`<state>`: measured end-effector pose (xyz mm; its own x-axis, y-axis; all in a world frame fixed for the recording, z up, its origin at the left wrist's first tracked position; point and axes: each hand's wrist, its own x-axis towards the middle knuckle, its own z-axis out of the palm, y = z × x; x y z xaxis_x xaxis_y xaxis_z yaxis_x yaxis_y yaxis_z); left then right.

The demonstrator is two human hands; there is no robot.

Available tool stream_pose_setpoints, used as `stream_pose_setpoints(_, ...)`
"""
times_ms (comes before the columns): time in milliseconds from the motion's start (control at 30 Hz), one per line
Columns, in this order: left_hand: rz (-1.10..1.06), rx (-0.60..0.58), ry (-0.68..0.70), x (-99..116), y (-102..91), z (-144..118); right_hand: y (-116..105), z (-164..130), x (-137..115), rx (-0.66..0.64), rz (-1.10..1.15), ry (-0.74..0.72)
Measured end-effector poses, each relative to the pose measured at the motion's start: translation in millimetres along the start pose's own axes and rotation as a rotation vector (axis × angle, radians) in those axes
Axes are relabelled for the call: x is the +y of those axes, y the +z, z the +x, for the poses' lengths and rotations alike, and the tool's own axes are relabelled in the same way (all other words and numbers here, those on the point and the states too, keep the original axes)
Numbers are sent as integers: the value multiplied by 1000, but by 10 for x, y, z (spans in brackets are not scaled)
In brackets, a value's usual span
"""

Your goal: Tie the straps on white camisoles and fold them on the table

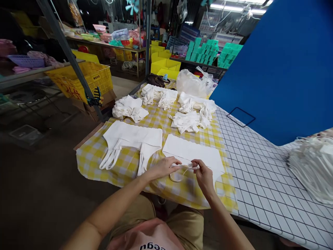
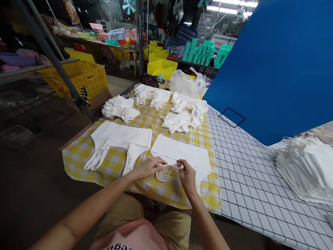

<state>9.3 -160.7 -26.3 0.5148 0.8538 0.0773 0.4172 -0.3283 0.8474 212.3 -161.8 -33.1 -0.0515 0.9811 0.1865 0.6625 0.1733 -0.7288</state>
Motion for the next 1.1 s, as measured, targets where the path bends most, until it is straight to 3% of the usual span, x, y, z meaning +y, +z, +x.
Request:
stream_pose_setpoints(67, 46, 61, -19, 59, 32, 90, 33, -24, -70, -18, 135, 34)
stream_pose_setpoints(167, 76, 44, 13, 111, 93, 212, 69, -43, -127, -43, 269, 68)
stream_pose_setpoints(400, 0, 42, -46, 99, 151, 307, 92, -36, -142, -20, 384, 107)
stream_pose_setpoints(500, -19, 38, -69, 117, 139, 302, 91, -14, -148, -83, 409, 108)
stream_pose_setpoints(633, 43, 35, -91, 95, 125, 312, 108, 24, -137, -143, 365, 108)
stream_pose_setpoints(867, 398, 82, -14, -226, 69, 530, 231, 215, 2, -64, 72, 107)
stream_pose_setpoints(1100, 731, -44, 130, -345, 67, 728, 341, 444, 132, -91, -85, 23)
